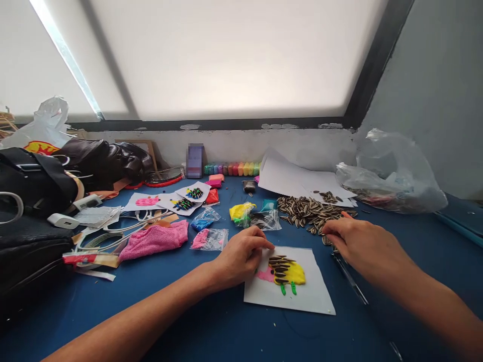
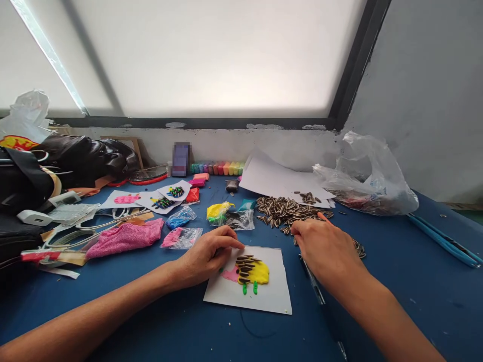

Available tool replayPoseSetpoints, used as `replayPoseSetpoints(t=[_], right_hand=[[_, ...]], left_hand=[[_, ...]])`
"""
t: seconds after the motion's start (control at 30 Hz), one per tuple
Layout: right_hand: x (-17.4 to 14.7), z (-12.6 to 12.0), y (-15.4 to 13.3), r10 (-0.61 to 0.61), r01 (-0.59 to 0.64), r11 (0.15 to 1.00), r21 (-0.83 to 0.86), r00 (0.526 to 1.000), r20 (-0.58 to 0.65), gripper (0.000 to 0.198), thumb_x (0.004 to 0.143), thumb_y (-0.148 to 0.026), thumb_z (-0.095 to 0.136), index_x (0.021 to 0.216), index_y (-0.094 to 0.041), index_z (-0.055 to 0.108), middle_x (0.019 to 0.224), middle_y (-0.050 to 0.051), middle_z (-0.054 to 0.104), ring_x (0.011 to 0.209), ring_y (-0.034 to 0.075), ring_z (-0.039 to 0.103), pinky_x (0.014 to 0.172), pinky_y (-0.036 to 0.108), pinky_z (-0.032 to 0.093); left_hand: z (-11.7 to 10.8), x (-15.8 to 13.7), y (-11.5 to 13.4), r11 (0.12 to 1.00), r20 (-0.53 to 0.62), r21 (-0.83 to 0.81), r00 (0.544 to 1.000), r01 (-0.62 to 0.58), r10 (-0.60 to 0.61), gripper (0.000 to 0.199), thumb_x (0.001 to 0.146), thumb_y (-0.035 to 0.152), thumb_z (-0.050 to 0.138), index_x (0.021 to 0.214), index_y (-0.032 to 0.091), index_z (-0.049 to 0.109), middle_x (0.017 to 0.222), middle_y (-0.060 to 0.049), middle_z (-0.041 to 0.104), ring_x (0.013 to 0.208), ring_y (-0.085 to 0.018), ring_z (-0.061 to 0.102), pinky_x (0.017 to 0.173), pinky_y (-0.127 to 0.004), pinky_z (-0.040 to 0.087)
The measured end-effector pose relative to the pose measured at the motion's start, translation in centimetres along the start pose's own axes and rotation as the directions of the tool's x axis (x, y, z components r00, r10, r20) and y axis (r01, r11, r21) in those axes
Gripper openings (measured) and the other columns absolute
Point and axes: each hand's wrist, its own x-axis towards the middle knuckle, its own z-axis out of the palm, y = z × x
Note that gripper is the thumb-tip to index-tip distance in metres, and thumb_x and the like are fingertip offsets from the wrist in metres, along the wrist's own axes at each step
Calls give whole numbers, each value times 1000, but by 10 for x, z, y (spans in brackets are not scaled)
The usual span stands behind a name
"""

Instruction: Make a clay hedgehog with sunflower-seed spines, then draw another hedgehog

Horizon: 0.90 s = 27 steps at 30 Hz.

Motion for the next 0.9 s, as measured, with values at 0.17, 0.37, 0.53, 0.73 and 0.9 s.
replayPoseSetpoints(t=[0.17,0.37,0.53,0.73,0.9], right_hand=[[6,19,7,-79,80,997,12,996,-37,24,85,-17,54,89,-25,76,88,4,74,83,24,68,67,34,48],[11,35,7,-135,136,990,17,989,-64,23,86,-15,56,95,-20,76,93,8,70,90,24,66,77,36,48],[13,38,7,-143,144,989,11,987,-76,26,87,-14,53,97,-19,77,90,10,67,87,26,64,70,35,49],[14,35,7,-200,200,980,-11,974,-102,23,89,-17,53,92,-20,76,89,8,65,85,23,62,70,32,47],[18,38,4,-258,256,966,-38,954,-149,24,90,-15,49,78,-17,70,85,8,64,85,23,60,71,32,45]], left_hand=[[0,0,2,999,-5,-26,999,40,-41,39,78,0,43,100,15,71,101,-8,61,81,-13,58,74,-26,50],[-3,3,4,993,7,-67,996,92,-92,39,77,-2,44,96,14,73,99,-7,60,78,-12,56,72,-24,48],[-10,9,10,988,95,-66,987,137,-131,43,75,-3,43,98,16,74,95,-5,58,74,-11,53,67,-21,46],[-5,9,9,989,48,-37,989,144,-142,45,72,-4,43,96,18,74,93,-4,57,79,-12,54,69,-22,45],[-1,6,7,990,9,-57,992,129,-129,43,75,-3,42,98,16,73,95,-5,58,81,-12,57,70,-22,46]])
